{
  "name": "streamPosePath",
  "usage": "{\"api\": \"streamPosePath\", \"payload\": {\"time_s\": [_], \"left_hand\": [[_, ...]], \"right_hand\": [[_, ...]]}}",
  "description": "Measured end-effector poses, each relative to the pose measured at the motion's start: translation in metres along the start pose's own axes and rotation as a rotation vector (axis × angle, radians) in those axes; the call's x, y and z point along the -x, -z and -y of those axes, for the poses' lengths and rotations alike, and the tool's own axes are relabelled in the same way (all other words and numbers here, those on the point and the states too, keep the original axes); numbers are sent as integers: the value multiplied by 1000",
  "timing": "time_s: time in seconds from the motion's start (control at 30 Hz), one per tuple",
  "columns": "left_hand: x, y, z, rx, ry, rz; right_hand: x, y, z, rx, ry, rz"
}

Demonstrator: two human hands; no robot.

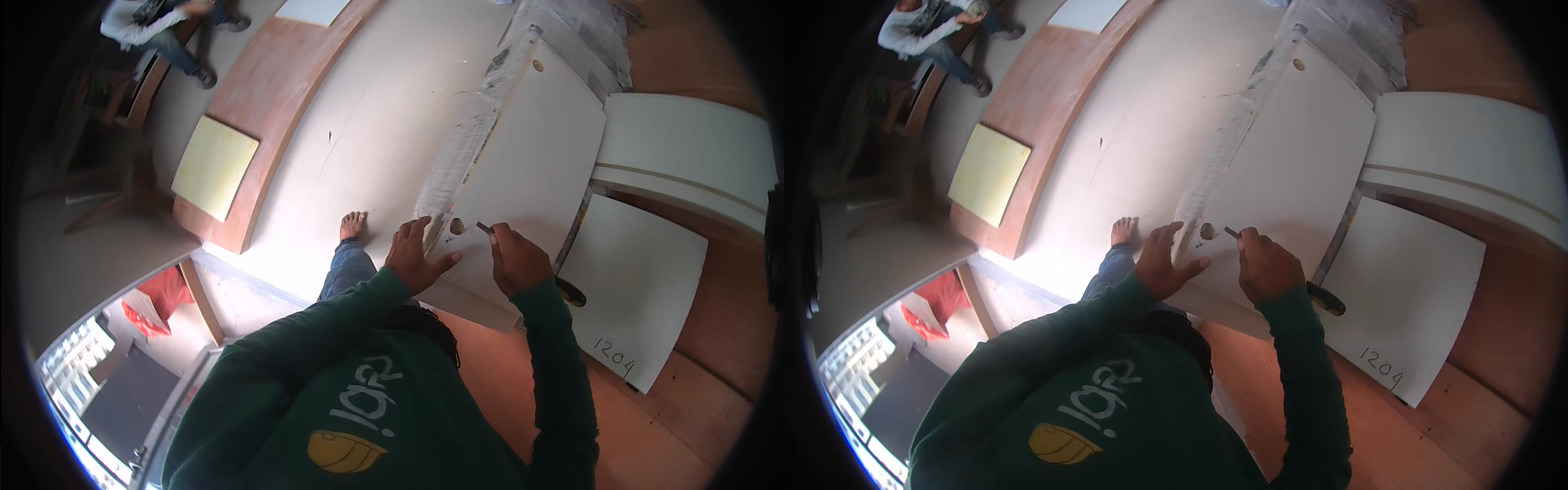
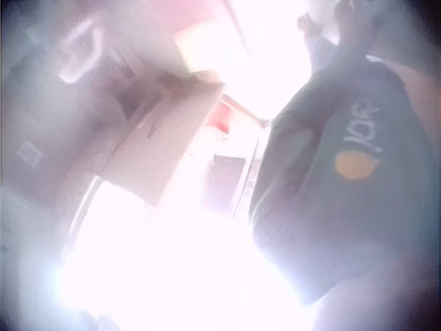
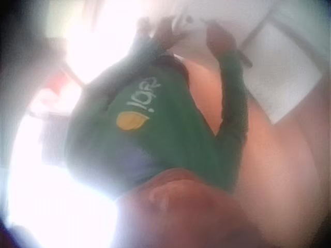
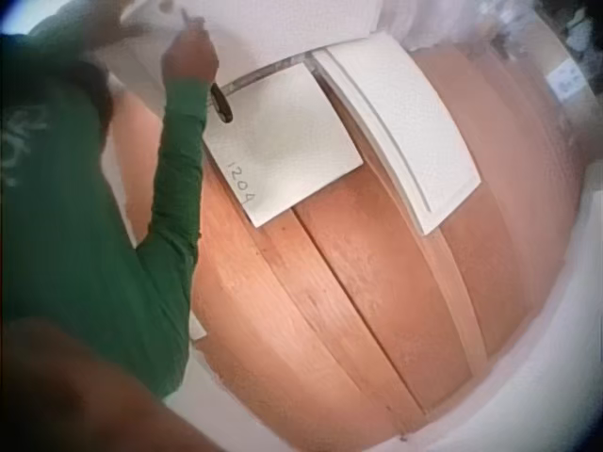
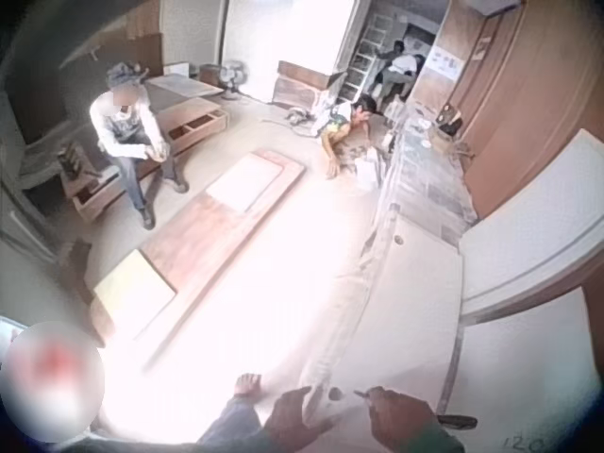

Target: The person uses a screwdriver to remove screws from a white particle board panel. They then lift the panel, flip it over, and continue to remove screws from the other side. The person is assembling or disassembling furniture components in a room with other workers present.

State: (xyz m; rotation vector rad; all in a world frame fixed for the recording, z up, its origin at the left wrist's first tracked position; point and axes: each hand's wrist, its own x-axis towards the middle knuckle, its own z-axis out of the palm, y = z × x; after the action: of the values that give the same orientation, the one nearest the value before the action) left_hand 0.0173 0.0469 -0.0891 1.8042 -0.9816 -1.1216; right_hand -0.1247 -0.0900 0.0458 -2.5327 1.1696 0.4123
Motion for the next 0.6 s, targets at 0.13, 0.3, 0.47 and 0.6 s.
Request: {"api": "streamPosePath", "payload": {"time_s": [0.13, 0.3, 0.47, 0.6], "left_hand": [[-5, -26, -10, -12, 4, -149], [-9, -55, -14, 24, 45, -331], [-11, -69, -10, 13, 55, -512], [-8, -66, -12, -3, 96, -492]], "right_hand": [[-26, -9, -12, 130, 107, 92], [-45, -21, -26, 224, 302, 120], [-60, -37, -50, 157, 442, 74], [-66, -30, -43, 278, 478, 134]]}}
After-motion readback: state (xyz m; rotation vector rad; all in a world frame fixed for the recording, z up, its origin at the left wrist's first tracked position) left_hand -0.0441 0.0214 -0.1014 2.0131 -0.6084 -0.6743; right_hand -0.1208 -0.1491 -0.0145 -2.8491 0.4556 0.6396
